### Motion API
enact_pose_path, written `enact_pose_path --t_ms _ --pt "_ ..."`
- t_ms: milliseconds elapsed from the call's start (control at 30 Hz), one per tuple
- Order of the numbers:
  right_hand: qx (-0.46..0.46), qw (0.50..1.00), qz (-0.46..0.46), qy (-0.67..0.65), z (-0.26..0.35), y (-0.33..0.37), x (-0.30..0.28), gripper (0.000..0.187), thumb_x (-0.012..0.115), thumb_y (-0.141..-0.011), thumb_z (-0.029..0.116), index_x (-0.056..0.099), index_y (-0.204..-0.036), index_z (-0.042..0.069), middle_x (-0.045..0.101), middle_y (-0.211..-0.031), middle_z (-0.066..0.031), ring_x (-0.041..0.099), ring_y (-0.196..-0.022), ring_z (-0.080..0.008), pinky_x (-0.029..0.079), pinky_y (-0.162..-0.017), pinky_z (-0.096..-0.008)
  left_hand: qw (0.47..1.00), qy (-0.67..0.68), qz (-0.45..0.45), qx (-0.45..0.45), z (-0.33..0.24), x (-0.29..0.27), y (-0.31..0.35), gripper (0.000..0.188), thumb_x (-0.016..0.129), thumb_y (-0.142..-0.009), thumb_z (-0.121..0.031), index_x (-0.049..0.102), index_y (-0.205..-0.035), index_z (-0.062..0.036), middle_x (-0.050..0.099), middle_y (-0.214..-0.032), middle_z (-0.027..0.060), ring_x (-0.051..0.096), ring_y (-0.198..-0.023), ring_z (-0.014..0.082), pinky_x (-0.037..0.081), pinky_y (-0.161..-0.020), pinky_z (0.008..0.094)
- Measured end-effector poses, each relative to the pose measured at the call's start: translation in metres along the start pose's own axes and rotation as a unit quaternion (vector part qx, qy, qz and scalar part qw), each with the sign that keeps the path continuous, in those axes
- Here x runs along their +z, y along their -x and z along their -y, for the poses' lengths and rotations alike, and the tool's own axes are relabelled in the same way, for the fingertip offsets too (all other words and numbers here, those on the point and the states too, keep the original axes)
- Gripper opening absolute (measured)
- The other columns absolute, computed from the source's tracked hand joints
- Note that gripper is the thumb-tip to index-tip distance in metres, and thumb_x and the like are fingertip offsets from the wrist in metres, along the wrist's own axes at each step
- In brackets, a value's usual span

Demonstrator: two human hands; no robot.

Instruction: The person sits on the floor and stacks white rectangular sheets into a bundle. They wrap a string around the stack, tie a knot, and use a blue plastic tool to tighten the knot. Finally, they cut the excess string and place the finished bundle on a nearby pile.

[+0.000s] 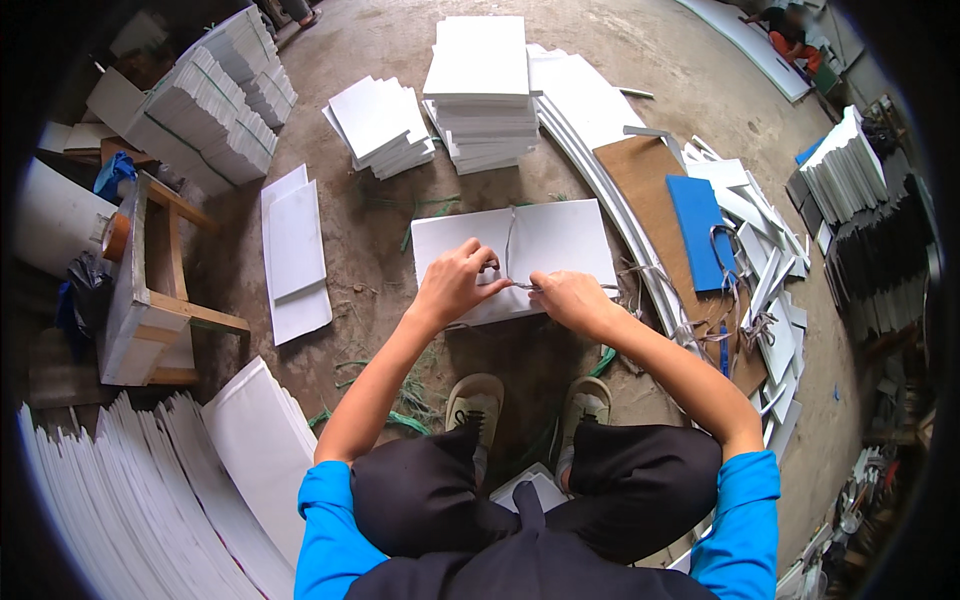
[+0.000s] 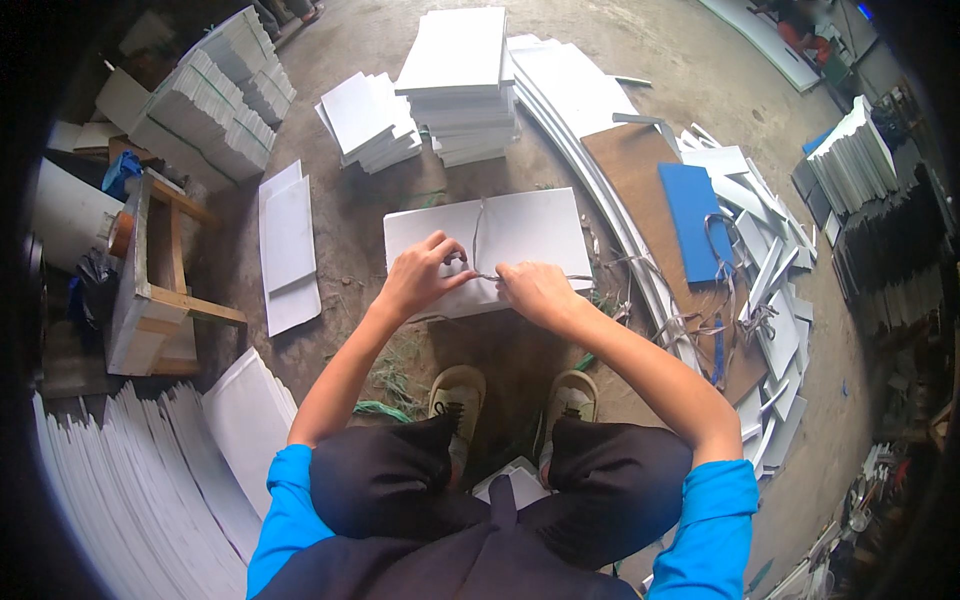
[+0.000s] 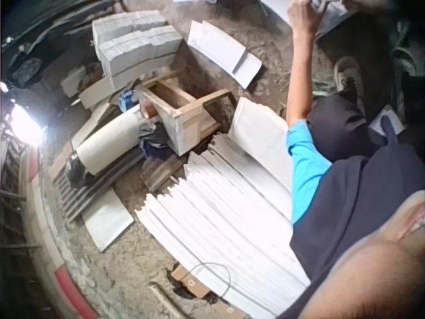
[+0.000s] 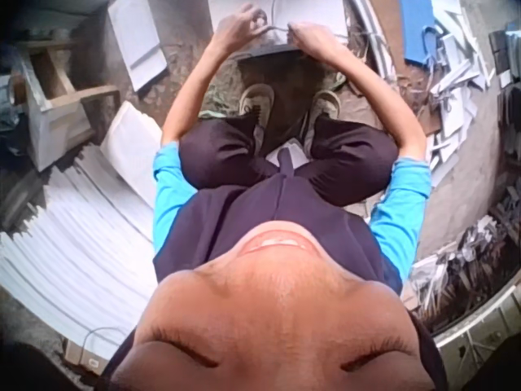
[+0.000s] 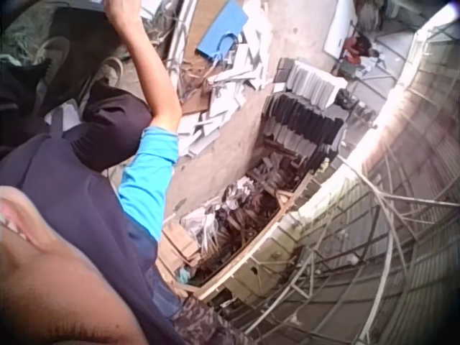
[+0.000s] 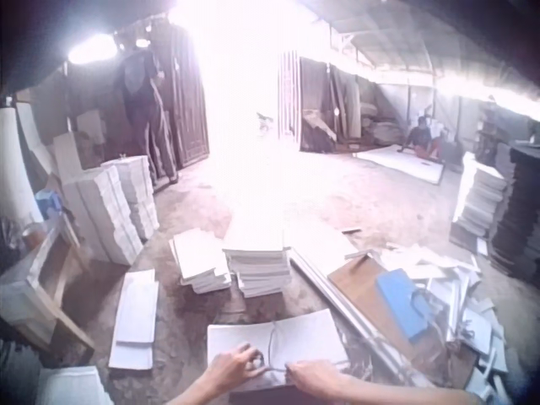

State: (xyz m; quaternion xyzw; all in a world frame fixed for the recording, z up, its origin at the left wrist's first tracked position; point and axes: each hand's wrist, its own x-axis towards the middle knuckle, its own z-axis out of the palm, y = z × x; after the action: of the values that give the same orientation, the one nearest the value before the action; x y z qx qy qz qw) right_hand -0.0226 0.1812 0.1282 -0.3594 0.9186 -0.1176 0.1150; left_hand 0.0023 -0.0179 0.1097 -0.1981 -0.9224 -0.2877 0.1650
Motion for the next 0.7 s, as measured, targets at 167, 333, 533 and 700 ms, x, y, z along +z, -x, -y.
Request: enact_pose_path --t_ms 167,333,533,700 --pt "0.077 0.964 0.036 -0.253 0.013 -0.009 -0.006 0.022 0.048 -0.084 0.021 0.053 -0.089 0.001 0.06 -0.069 -0.0174 0.061 -0.067 -0.0285 0.046 -0.058 -0.0387 0.991 0.132 0.026 -0.012 0.012 0.003 0.005 0.019 0.057 -0.081 -0.022 0.053 -0.082 -0.0034 0.056 -0.07 0.0122 0.054 -0.056 0.0235 0.042 -0.053 0.0323" --pt "0.075 0.913 0.075 -0.393 0.011 -0.015 -0.011 0.023 0.043 -0.087 0.021 0.051 -0.088 0.0 0.064 -0.069 -0.0087 0.053 -0.048 -0.0139 0.044 -0.049 -0.027 0.976 0.146 0.1 -0.128 -0.004 -0.014 0.002 0.021 0.053 -0.085 -0.023 0.053 -0.087 -0.002 0.05 -0.053 0.0084 0.045 -0.046 0.0163 0.036 -0.047 0.0316" --pt "0.044 0.819 0.114 -0.561 0.003 -0.013 0.006 0.021 0.041 -0.088 0.019 0.049 -0.09 0.0 0.064 -0.073 -0.0079 0.052 -0.048 -0.0125 0.045 -0.052 -0.0257 0.943 0.255 0.115 -0.179 -0.005 -0.002 0.009 0.027 0.052 -0.085 -0.029 0.056 -0.097 -0.0044 0.059 -0.073 0.0078 0.048 -0.063 0.0114 0.038 -0.057 0.0256" --pt "0.065 0.9 0.057 -0.427 0.004 -0.001 -0.009 0.017 0.047 -0.085 0.014 0.05 -0.091 -0.002 0.064 -0.075 -0.0099 0.055 -0.049 -0.0124 0.045 -0.046 -0.0263 0.864 0.438 0.101 -0.229 -0.014 0.008 0.014 0.029 0.055 -0.084 -0.029 0.06 -0.101 -0.0056 0.06 -0.088 0.0008 0.05 -0.084 0.0079 0.038 -0.077 0.0232"
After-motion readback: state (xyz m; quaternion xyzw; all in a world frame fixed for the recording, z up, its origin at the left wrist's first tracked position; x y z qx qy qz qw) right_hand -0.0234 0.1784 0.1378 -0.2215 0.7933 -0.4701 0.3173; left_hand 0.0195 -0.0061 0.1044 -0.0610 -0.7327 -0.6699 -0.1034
